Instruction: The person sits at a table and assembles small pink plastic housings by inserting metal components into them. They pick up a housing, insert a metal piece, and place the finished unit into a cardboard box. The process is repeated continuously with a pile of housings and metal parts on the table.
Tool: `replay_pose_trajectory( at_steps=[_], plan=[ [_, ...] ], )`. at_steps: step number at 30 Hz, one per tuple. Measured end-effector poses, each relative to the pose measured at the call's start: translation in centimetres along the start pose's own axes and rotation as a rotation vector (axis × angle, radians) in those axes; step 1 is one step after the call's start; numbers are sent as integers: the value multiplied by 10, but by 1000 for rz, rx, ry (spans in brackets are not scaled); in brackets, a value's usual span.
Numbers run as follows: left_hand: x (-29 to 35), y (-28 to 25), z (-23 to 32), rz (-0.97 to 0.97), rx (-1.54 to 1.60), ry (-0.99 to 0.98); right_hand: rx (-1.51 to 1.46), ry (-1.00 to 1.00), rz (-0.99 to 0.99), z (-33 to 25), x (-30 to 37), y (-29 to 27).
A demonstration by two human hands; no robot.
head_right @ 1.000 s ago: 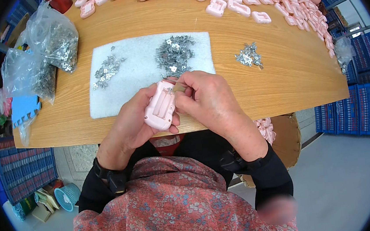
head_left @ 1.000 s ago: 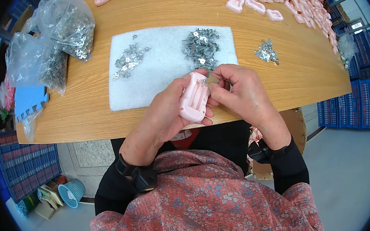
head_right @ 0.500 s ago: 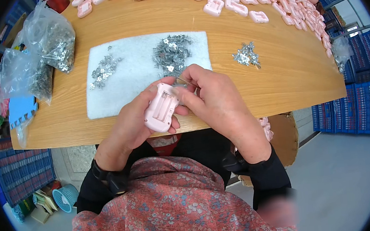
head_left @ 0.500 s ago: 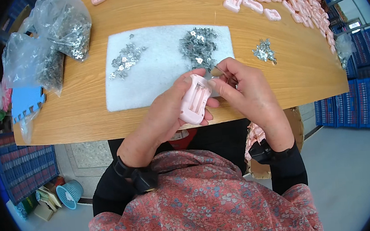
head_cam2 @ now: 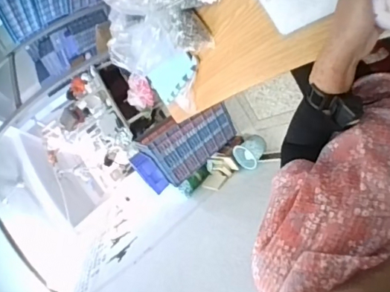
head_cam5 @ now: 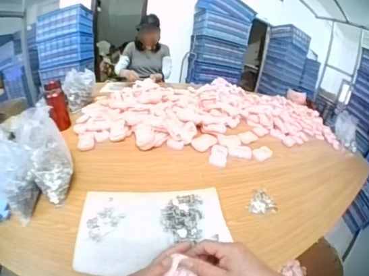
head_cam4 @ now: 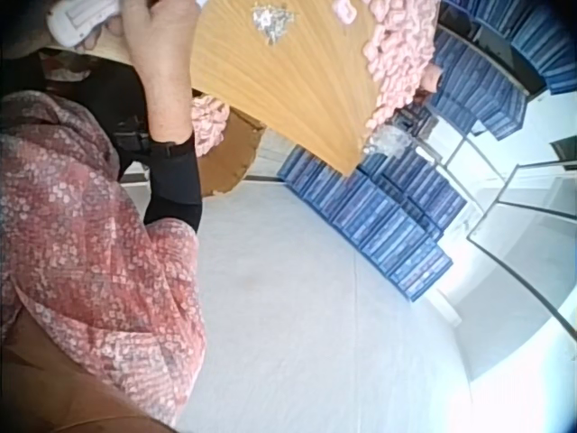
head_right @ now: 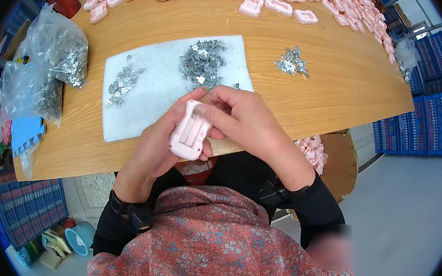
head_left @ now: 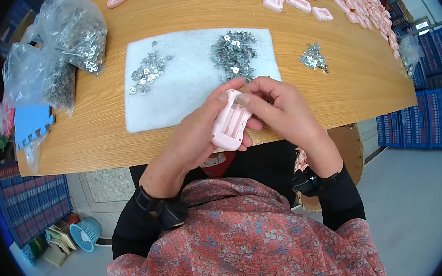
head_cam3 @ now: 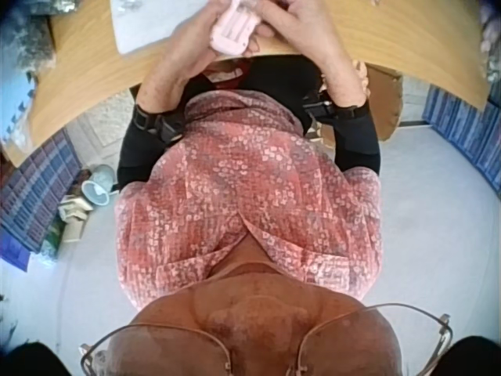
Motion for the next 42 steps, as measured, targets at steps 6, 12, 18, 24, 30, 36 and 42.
replay_pose_trajectory(
  at_steps=[6, 12, 18, 24, 30, 36, 42],
  plan=[
    [5, 4, 6, 7, -20, -51, -320, 23, -77, 11, 0, 3],
    [8, -4, 26, 204, -709, 168, -277, 50, -127, 6, 3, -2],
    [9, 13, 41, 131, -1134, 176, -164, 25, -122, 9, 5, -11],
    [2, -8, 27, 227, -656, 205, -505, 3, -15, 2, 14, -8],
    [3, 1, 16, 2, 208, -23, -406, -209, 157, 9, 18, 6],
    [3, 1, 13, 23, 299, -58, -97, -433, 223, -9, 23, 10],
    [4, -5, 6, 40, 323, -60, -30, -534, 199, -17, 28, 14]
  ],
)
Point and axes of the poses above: each hand's wrist, its own x-axis away from the middle knuckle, its own y-axis out of the palm, z = x × y, the point moved 7 cm from there along -x, towards the middle knuckle, and after that the axes turned 4 degrees about -x, right-handed, at the moved point
